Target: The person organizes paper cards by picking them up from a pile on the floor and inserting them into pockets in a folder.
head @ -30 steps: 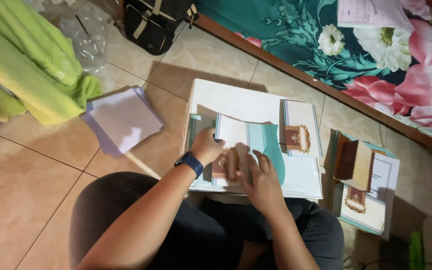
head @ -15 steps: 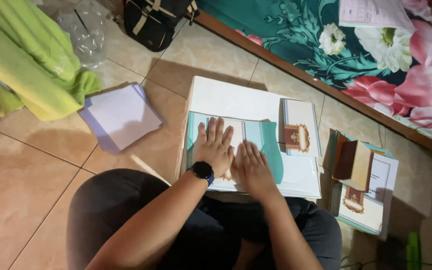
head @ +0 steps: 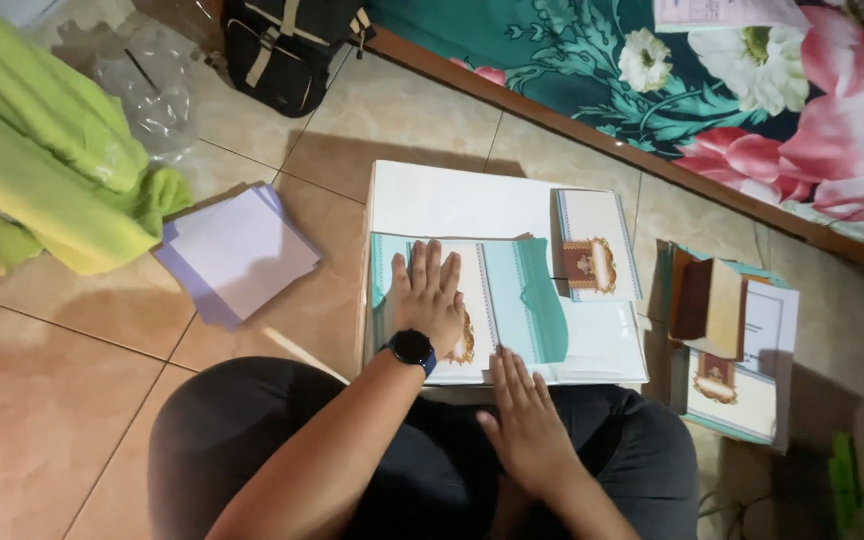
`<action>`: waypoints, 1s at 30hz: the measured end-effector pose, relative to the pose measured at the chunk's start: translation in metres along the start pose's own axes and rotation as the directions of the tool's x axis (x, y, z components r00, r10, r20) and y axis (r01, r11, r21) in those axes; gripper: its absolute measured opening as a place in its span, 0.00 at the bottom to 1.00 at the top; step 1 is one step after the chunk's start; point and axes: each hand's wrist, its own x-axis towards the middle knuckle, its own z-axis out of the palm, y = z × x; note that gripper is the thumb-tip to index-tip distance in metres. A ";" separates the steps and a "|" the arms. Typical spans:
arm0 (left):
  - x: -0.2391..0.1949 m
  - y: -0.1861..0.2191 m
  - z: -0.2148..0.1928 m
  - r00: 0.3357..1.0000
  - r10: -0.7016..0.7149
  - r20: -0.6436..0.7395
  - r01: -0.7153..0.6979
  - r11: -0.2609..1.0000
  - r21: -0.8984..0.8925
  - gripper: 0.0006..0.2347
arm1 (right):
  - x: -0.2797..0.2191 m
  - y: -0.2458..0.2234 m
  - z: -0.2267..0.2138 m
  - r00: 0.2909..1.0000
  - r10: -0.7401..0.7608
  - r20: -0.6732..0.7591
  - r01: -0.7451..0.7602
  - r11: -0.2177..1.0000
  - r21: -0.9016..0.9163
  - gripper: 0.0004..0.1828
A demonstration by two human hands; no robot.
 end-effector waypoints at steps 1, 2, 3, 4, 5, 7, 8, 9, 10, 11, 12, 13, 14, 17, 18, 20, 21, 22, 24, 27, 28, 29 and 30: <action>0.000 -0.001 -0.002 1.000 -0.002 -0.006 0.002 1.000 -0.005 0.28 | 0.007 0.000 -0.006 1.000 -0.003 -0.002 0.003 1.000 -0.007 0.44; -0.001 -0.002 -0.004 1.000 -0.003 0.012 0.003 1.000 0.003 0.28 | 0.013 0.000 -0.013 0.998 0.051 -0.037 -0.045 0.989 0.138 0.36; -0.001 -0.002 -0.006 1.000 -0.001 0.030 0.000 1.000 0.013 0.28 | 0.019 0.001 -0.020 0.991 0.113 -0.065 -0.090 0.954 0.285 0.28; 0.000 0.001 0.006 1.000 0.002 0.024 -0.002 1.000 0.012 0.28 | 0.028 0.007 -0.020 0.991 0.114 -0.069 -0.091 0.956 0.280 0.28; 0.004 0.001 0.017 1.000 -0.009 -0.030 0.009 1.000 0.005 0.28 | 0.042 0.015 -0.020 0.966 0.257 0.008 -0.231 0.856 0.463 0.31; 0.002 0.001 0.015 0.994 -0.019 -0.108 0.020 1.000 0.008 0.28 | 0.066 0.024 -0.026 0.924 0.372 0.087 -0.342 0.707 0.619 0.33; -0.002 0.000 0.003 1.000 -0.012 0.026 0.012 1.000 0.014 0.27 | 0.075 0.026 -0.032 0.875 0.418 0.246 -0.465 0.579 0.669 0.35; -0.007 -0.001 -0.010 0.986 -0.003 0.166 -0.001 1.000 0.023 0.26 | 0.085 0.026 -0.038 0.802 0.437 0.407 -0.584 0.430 0.689 0.37; -0.003 -0.003 -0.017 0.989 0.000 0.148 -0.005 0.999 0.037 0.26 | 0.097 0.040 -0.029 0.809 0.441 0.389 -0.570 0.427 0.701 0.37; -0.007 -0.001 -0.018 0.992 -0.012 0.124 0.012 1.000 0.000 0.26 | 0.099 0.051 -0.015 0.806 0.437 0.398 -0.583 0.473 0.661 0.37; -0.010 0.001 -0.018 0.995 -0.024 0.101 0.028 0.999 -0.038 0.26 | 0.101 0.061 0.000 0.803 0.434 0.408 -0.593 0.517 0.617 0.38; -0.006 0.001 -0.012 0.994 -0.014 0.105 0.018 0.999 -0.037 0.26 | 0.103 0.055 -0.006 0.797 0.441 0.411 -0.600 0.509 0.617 0.38; -0.002 0.001 -0.006 0.999 -0.027 0.035 0.028 0.999 -0.043 0.26 | 0.105 0.049 -0.012 0.810 0.436 0.391 -0.579 0.497 0.646 0.37; -0.001 0.005 0.012 0.996 -0.046 -0.078 0.043 0.998 -0.038 0.27 | 0.104 0.040 -0.015 0.825 0.439 0.357 -0.544 0.446 0.711 0.35; 0.001 0.005 0.016 0.989 -0.050 -0.136 0.049 0.999 -0.014 0.27 | 0.106 0.038 -0.016 0.832 0.448 0.327 -0.515 0.406 0.755 0.36; 0.004 0.006 0.023 0.987 -0.041 -0.157 0.034 0.998 -0.047 0.27 | 0.106 0.031 -0.019 0.829 0.467 0.309 -0.513 0.414 0.752 0.32; 0.006 0.008 0.027 0.984 -0.027 -0.175 0.014 0.997 -0.080 0.27 | 0.105 0.029 -0.021 0.821 0.490 0.293 -0.516 0.418 0.747 0.29; 0.006 0.008 0.020 0.984 -0.024 -0.178 0.011 0.997 -0.076 0.27 | 0.103 0.027 -0.028 0.821 0.492 0.289 -0.514 0.416 0.750 0.29; 0.007 0.007 0.008 0.991 -0.072 -0.111 0.044 0.970 -0.239 0.28 | 0.096 0.022 -0.041 0.879 0.349 0.323 -0.462 0.462 0.758 0.31; 0.009 0.007 0.009 0.936 -0.062 -0.347 -0.070 0.932 -0.356 0.30 | 0.093 0.087 0.023 0.890 0.453 0.052 -0.247 0.383 0.890 0.26; 0.008 0.010 0.006 0.937 -0.053 -0.344 -0.076 0.933 -0.351 0.30 | 0.091 0.106 -0.002 0.886 0.460 0.054 -0.249 0.375 0.893 0.26; 0.006 0.012 0.004 0.918 0.023 -0.395 -0.167 0.928 -0.333 0.30 | 0.089 0.127 -0.026 0.810 0.581 -0.075 -0.228 0.429 0.874 0.21; 0.003 0.014 0.002 0.891 0.097 -0.444 -0.255 0.915 -0.312 0.30 | 0.087 0.146 -0.049 0.707 0.677 -0.205 -0.218 0.484 0.848 0.17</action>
